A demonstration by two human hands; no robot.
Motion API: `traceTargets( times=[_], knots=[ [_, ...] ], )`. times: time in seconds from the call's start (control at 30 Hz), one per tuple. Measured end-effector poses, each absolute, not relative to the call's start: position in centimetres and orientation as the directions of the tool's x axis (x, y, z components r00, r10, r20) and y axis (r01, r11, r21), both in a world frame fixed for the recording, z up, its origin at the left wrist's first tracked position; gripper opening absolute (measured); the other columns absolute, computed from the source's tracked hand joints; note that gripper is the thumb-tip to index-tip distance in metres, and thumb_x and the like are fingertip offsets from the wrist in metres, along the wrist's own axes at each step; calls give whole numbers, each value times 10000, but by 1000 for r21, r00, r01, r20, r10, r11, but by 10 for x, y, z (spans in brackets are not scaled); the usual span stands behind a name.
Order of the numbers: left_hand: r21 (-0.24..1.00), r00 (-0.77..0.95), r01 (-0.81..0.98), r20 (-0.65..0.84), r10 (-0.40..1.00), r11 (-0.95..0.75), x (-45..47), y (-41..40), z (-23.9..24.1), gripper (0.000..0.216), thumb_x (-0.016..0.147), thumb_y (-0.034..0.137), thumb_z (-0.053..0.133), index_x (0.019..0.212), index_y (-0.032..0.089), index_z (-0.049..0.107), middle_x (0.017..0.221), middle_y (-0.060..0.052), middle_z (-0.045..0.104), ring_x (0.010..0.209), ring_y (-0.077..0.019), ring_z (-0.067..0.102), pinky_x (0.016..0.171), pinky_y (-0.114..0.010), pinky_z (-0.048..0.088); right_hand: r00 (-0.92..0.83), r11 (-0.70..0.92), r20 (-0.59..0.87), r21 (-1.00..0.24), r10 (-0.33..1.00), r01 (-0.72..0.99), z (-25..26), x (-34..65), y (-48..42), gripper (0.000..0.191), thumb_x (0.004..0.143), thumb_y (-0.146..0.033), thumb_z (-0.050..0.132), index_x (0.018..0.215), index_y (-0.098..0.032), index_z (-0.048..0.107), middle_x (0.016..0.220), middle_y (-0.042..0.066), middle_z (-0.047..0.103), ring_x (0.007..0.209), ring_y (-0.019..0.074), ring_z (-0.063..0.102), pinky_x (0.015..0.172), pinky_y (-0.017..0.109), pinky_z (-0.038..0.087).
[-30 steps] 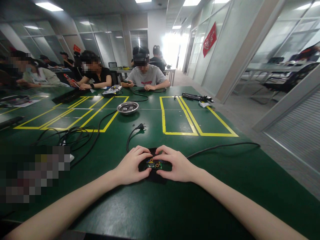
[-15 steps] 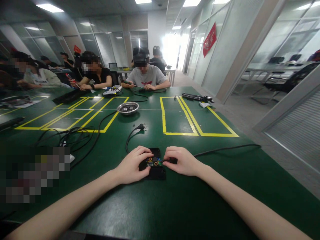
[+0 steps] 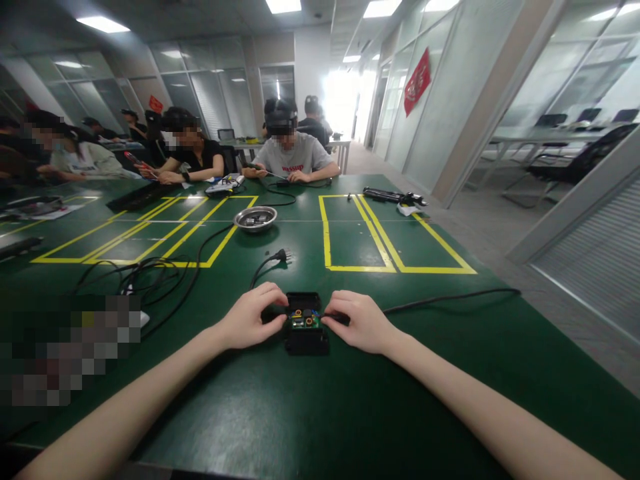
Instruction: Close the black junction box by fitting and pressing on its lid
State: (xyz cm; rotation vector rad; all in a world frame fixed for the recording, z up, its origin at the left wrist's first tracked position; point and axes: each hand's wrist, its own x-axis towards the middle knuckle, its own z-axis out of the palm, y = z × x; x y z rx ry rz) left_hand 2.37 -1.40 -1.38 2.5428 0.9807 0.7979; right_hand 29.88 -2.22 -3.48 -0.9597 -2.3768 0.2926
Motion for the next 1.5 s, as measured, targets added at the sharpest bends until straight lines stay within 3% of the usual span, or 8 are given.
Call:
traceTargets(
  times=[0.13,0.23,0.4,0.57,0.73,1.0,1.33,1.5],
  knots=[
    [456,688,509,293,664,-730,11,-8,-13,85,865,215,606,918,200,670,914,-50,695,879,-207,662,795,-320,543,-548,718,465,-418,695,556,-34,298,-24,211,990,-303,568,826,-210,664,799,49,673,728,186,654,653,302,504],
    [522,687,484,270,675,-702,9,-8,-13,134,890,206,576,954,191,693,909,-40,707,802,-173,659,720,-272,521,-526,720,493,-458,693,521,-30,298,-27,197,991,-288,574,842,-197,665,803,50,674,692,167,640,620,280,489],
    [584,715,423,255,651,-693,12,-18,-8,145,813,177,590,890,174,713,781,-8,665,616,-111,561,581,-208,430,-629,764,454,-502,631,405,-24,298,-33,257,1006,-282,555,804,-175,672,744,43,663,625,138,596,581,253,460],
    [609,753,381,233,616,-696,15,-27,-10,96,765,167,584,805,169,672,674,25,586,553,-89,500,541,-191,386,-685,781,416,-496,598,380,-25,294,-37,232,1021,-272,536,889,-174,700,763,38,696,624,131,607,596,244,467],
    [603,729,439,193,656,-666,16,-26,-13,47,772,166,604,801,184,636,635,54,537,534,-83,471,546,-193,376,-696,765,351,-449,626,462,-26,294,-35,220,1005,-273,539,875,-180,690,755,34,692,638,138,621,596,250,445],
    [523,664,535,226,713,-664,17,-24,-13,73,843,210,615,887,201,672,782,9,672,630,-119,595,590,-213,422,-675,725,307,-463,670,509,-23,296,-34,195,987,-264,540,861,-185,666,725,19,669,606,133,607,596,241,430],
    [515,736,439,264,624,-736,18,-25,-12,120,926,198,577,928,189,696,891,-46,696,807,-167,646,755,-264,509,-660,706,297,-478,690,522,-24,299,-31,225,995,-229,479,828,-194,627,765,38,661,673,156,603,645,258,430],
    [536,741,435,244,626,-724,19,-23,-15,135,944,192,564,967,195,697,913,-41,692,813,-164,642,750,-258,496,-613,623,234,-545,755,560,-28,299,-28,155,987,-251,490,887,-205,599,695,-7,621,581,132,539,595,246,393]
  ],
)
